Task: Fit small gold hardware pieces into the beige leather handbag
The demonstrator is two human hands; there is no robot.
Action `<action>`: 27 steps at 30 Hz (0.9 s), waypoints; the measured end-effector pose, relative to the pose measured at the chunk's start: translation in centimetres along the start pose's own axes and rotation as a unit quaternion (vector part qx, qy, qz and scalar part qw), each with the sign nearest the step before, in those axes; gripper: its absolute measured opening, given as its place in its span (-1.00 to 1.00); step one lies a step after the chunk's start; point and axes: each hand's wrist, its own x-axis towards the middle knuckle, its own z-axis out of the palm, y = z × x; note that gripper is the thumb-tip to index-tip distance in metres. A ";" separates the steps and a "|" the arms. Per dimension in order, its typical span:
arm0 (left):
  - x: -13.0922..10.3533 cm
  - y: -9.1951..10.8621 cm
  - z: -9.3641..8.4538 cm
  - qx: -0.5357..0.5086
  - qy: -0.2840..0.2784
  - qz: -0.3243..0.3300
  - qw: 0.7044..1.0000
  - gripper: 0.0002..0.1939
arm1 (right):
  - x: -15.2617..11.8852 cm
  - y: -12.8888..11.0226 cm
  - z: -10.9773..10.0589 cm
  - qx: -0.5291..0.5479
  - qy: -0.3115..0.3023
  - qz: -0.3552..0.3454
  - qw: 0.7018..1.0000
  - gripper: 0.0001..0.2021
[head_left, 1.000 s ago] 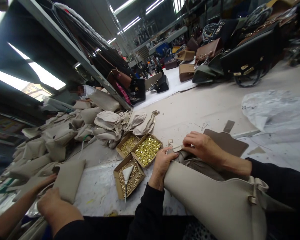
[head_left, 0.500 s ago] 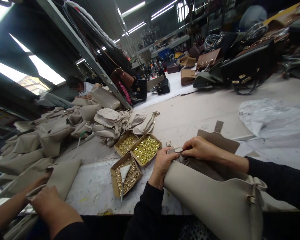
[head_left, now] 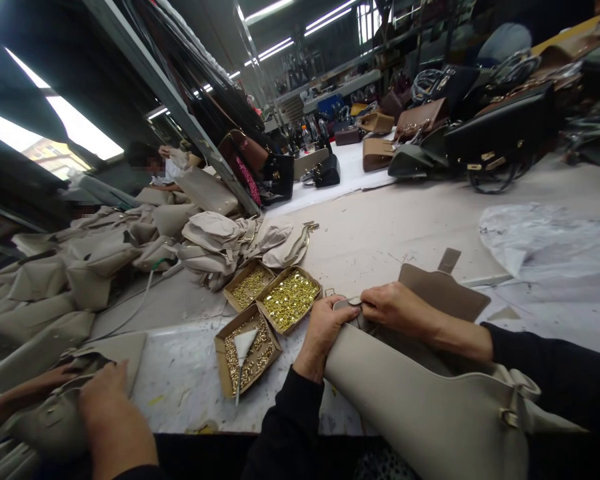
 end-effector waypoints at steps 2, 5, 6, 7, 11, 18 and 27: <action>-0.1 0.0 -0.1 -0.009 -0.009 0.002 1.000 -0.69 | -0.1 0.3 0.2 0.004 0.006 -0.006 1.000 -0.76; -0.2 0.2 -0.1 -0.021 -0.018 -0.008 1.000 -0.66 | -0.2 0.5 0.5 0.011 0.019 -0.005 1.000 -0.74; -0.2 0.3 -0.1 -0.020 -0.019 -0.012 1.000 -0.65 | -0.3 0.5 0.6 0.011 0.025 -0.005 1.000 -0.75; -0.2 0.4 -0.1 -0.016 -0.019 -0.015 1.000 -0.65 | -0.4 0.5 0.7 0.009 0.032 -0.005 0.999 -0.75; 0.1 0.6 0.2 0.025 -0.004 -0.004 1.000 -0.69 | -0.6 0.4 0.8 -0.005 0.057 -0.010 0.998 -0.78; 0.5 1.0 0.8 0.070 0.012 0.034 0.997 -0.81 | -0.5 0.4 0.4 -0.007 0.061 -0.005 0.998 -0.78; 0.4 0.6 0.7 0.036 0.041 0.041 0.998 -0.79 | -0.4 -0.3 -0.4 -0.045 0.070 0.005 0.996 -0.89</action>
